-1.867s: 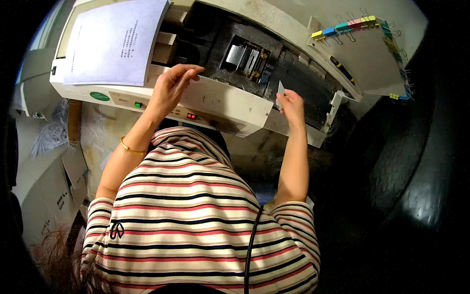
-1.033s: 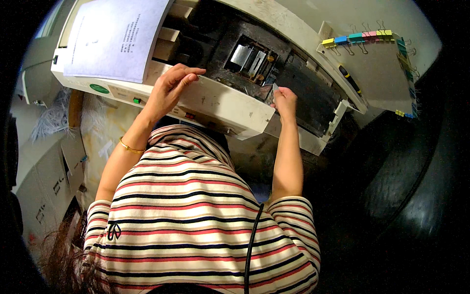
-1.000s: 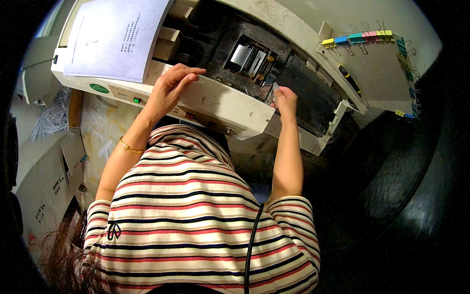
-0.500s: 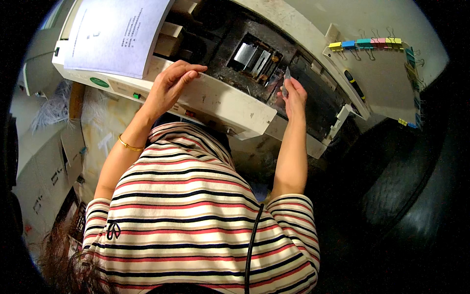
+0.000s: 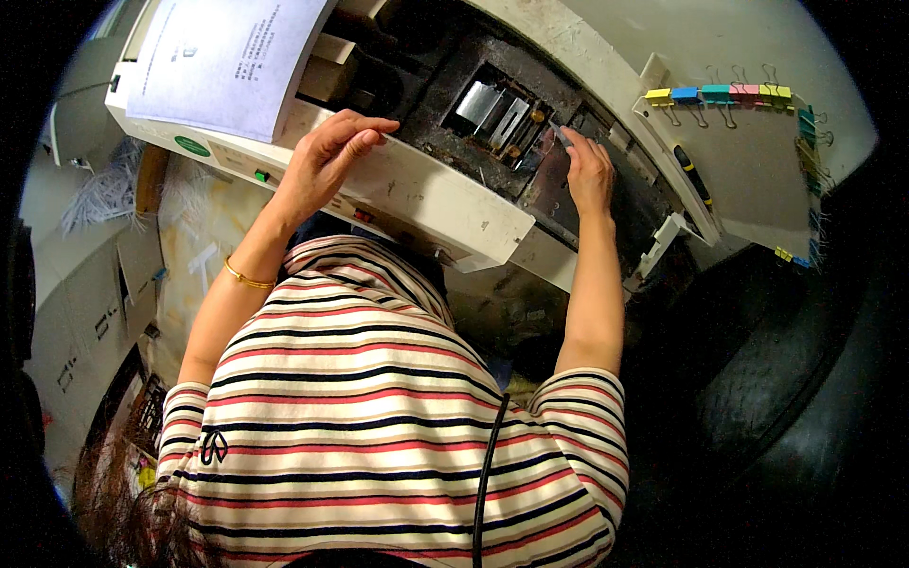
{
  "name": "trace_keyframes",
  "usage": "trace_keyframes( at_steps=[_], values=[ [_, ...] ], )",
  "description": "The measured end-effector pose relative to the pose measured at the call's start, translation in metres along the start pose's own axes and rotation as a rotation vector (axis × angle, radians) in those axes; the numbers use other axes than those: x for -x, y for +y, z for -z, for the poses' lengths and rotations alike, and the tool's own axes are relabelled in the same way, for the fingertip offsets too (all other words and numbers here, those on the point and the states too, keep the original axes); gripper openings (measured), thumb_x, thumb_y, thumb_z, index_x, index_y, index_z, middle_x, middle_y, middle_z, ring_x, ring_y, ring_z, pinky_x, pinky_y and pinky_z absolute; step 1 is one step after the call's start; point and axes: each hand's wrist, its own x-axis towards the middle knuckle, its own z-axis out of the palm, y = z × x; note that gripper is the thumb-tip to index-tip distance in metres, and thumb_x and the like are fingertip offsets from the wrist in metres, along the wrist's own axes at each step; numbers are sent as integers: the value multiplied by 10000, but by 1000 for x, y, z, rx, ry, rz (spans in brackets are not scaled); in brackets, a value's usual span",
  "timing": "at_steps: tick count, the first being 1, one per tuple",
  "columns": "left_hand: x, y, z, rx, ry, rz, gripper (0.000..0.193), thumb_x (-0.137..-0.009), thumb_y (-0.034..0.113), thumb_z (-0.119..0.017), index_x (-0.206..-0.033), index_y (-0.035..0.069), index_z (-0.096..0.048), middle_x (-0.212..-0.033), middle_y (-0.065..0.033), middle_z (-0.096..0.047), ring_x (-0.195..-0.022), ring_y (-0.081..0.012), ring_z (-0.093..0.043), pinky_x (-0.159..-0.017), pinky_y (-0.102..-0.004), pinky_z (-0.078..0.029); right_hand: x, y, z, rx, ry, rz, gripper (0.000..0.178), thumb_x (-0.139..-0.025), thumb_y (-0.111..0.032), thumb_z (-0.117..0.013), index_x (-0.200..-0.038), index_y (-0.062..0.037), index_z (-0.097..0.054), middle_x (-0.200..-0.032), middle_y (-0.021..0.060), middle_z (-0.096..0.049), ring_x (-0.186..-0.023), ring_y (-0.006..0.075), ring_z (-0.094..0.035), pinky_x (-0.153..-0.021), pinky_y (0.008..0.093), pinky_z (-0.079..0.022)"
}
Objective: The person loads sheets of paper into a paper processing machine, adjusts internal components, and retrieves processed sheets. They repeat the loading and adjustment steps several times while handling stacks of paper.
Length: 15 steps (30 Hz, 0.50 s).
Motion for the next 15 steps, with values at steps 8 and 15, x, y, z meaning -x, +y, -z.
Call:
trace_keyframes(
  at_steps=[8,15],
  values=[
    [0,-5,-4,50,20,11,248,-957,186,-519,-1120,53,-651,-883,-24,-581,-822,-106,-541,-758,-227,-443,-2,-15,2,18,-46,66,305,-812,4,-595,-1078,-137,-642,-885,85,-625,-825,299,-582,-722,372,-479],
    [1,-4,-5,45,41,-9,252,-955,199,-526,-1118,56,-654,-864,-15,-574,-786,-95,-508,-726,-219,-423,3,-16,5,15,-137,122,335,-777,48,-605,-1057,-131,-649,-852,74,-618,-800,293,-574,-692,372,-479]
  ],
)
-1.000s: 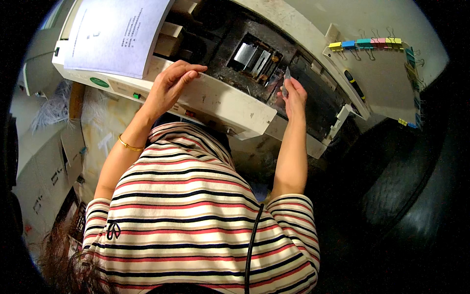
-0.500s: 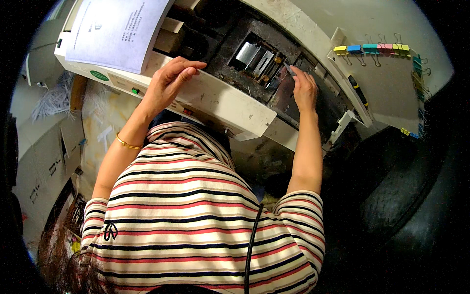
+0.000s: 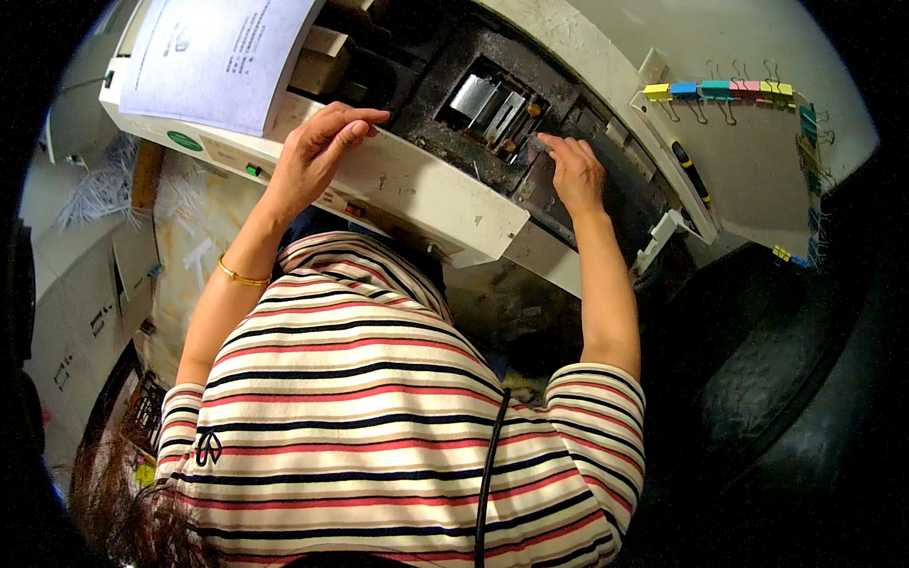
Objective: The person loads sheets of paper into a paper processing machine, adjusts internal components, and retrieves processed sheets. They repeat the loading and adjustment steps several times while handling stacks of paper.
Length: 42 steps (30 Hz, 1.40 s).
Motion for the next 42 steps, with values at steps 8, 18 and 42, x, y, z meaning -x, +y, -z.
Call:
trace_keyframes(
  at_steps=[8,18,42],
  values=[
    [1,-2,0,-9,5,-3,250,-956,202,-523,-1117,63,-654,-875,-24,-586,-809,-111,-535,-727,-232,-434,2,-1,11,12,-182,109,276,-801,17,-590,-1015,-139,-670,-813,50,-608,-769,246,-567,-671,358,-483],
    [1,-1,3,6,5,-42,244,-950,191,-529,-1112,56,-653,-855,-34,-581,-786,-118,-530,-711,-234,-432,-26,-11,56,-798,-444,-666,380,-912,-128,-539,-1270,-18,-481,-791,-3,-545,-701,87,-541,-575,251,-485],
    [2,-7,8,68,-14,-79,236,-945,192,-535,-1088,51,-660,-855,-56,-583,-792,-153,-538,-699,-263,-434,-91,-59,26,474,-878,-27,237,-740,3,-533,-929,-5,-676,-994,202,-647,-978,374,-610,-791,432,-513]
  ],
)
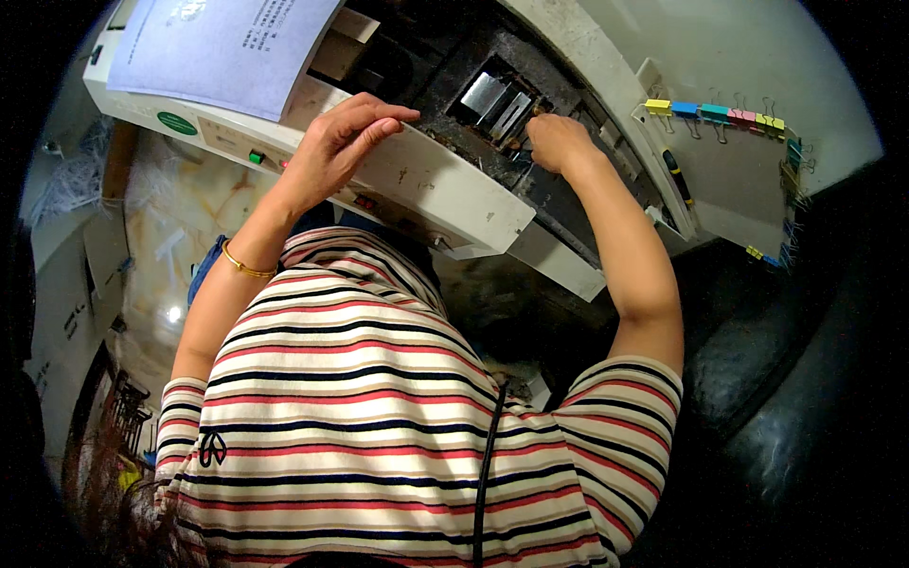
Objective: The person loads sheets of paper into a paper processing machine, adjusts internal components, and retrieves processed sheets. They repeat the loading and adjustment steps several times while handling stacks of paper.
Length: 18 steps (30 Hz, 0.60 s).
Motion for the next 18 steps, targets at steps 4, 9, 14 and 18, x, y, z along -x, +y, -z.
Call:
trace_keyframes(
  at_steps=[4,9,14,18],
  values=[
    [0,1,1,-15,-5,-3,233,-947,184,-532,-1086,48,-659,-849,-54,-579,-788,-154,-535,-696,-263,-432,14,14,16,-786,-249,27,275,-848,-53,-529,-1083,-70,-671,-873,72,-650,-747,174,-603,-669,313,-519],
    [-1,1,3,47,0,-19,231,-949,178,-528,-1084,39,-654,-838,-50,-569,-776,-147,-521,-683,-261,-423,40,54,55,-1455,582,24,276,-895,-149,-599,-1154,-53,-595,-770,-14,-582,-682,60,-532,-591,196,-430],
    [-2,3,3,14,-14,-4,232,-948,172,-532,-1097,36,-647,-847,-47,-571,-784,-138,-520,-687,-246,-418,20,94,47,-1296,760,-254,175,-914,-154,-586,-1049,-45,-611,-856,10,-637,-753,64,-577,-617,198,-416],
    [-2,5,3,32,-10,18,231,-947,169,-533,-1099,42,-652,-858,-47,-578,-799,-135,-531,-695,-242,-424,10,97,40,-1237,809,-280,190,-911,-151,-581,-1051,-28,-615,-916,42,-640,-785,122,-601,-663,247,-451]
  ],
)
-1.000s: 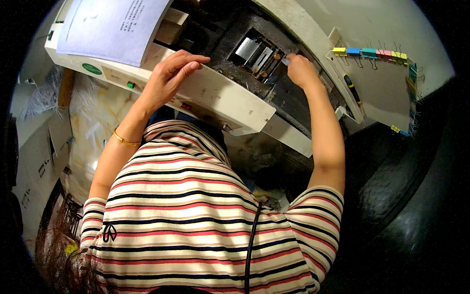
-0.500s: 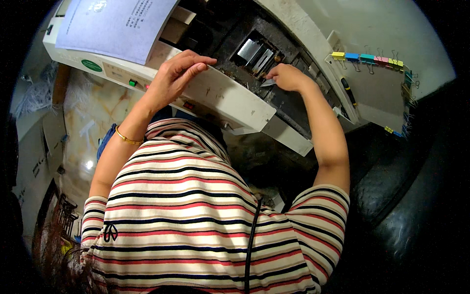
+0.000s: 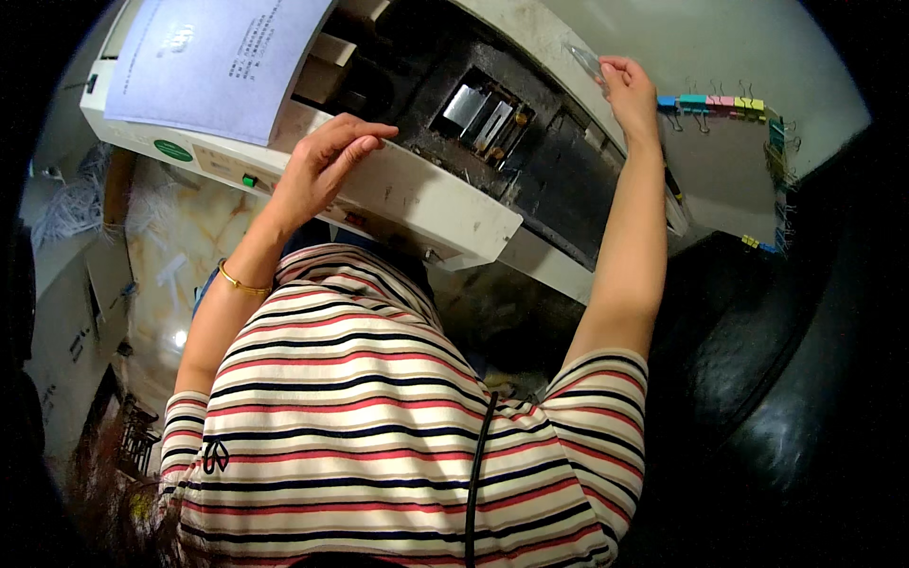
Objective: The person loads sheets of paper into a paper processing machine, adjusts internal components, and retrieves processed sheets. They repeat the loading and adjustment steps several times while handling stacks of paper.
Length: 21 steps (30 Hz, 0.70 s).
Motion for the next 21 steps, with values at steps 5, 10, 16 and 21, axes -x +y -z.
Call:
trace_keyframes(
  at_steps=[5,10,16,21],
  values=[
    [0,-1,-2,-17,2,-8,230,-945,159,-536,-1106,45,-654,-860,-45,-580,-797,-132,-537,-691,-236,-429,16,2,-1,662,213,545,204,-895,-162,-529,-1020,-56,-651,-986,147,-624,-905,322,-580,-805,384,-452],
    [1,-2,-3,-7,20,7,227,-944,147,-535,-1109,48,-655,-857,-41,-578,-794,-125,-533,-688,-233,-427,85,11,-26,610,201,362,163,-874,-163,-570,-930,-57,-682,-905,147,-623,-845,315,-585,-773,381,-461],
    [1,0,-2,-14,-11,30,227,-945,143,-531,-1110,45,-653,-857,-37,-577,-795,-120,-526,-686,-225,-419,132,101,-62,476,-94,-36,148,-774,-195,-704,-851,-69,-703,-818,113,-618,-807,264,-615,-697,358,-486],
    [-1,-2,-3,-20,-26,39,230,-952,142,-521,-1111,32,-645,-891,-44,-586,-816,-113,-536,-717,-225,-432,130,109,-71,521,-146,-93,176,-732,-208,-739,-831,-69,-700,-834,102,-620,-798,263,-624,-710,358,-495]
  ],
)
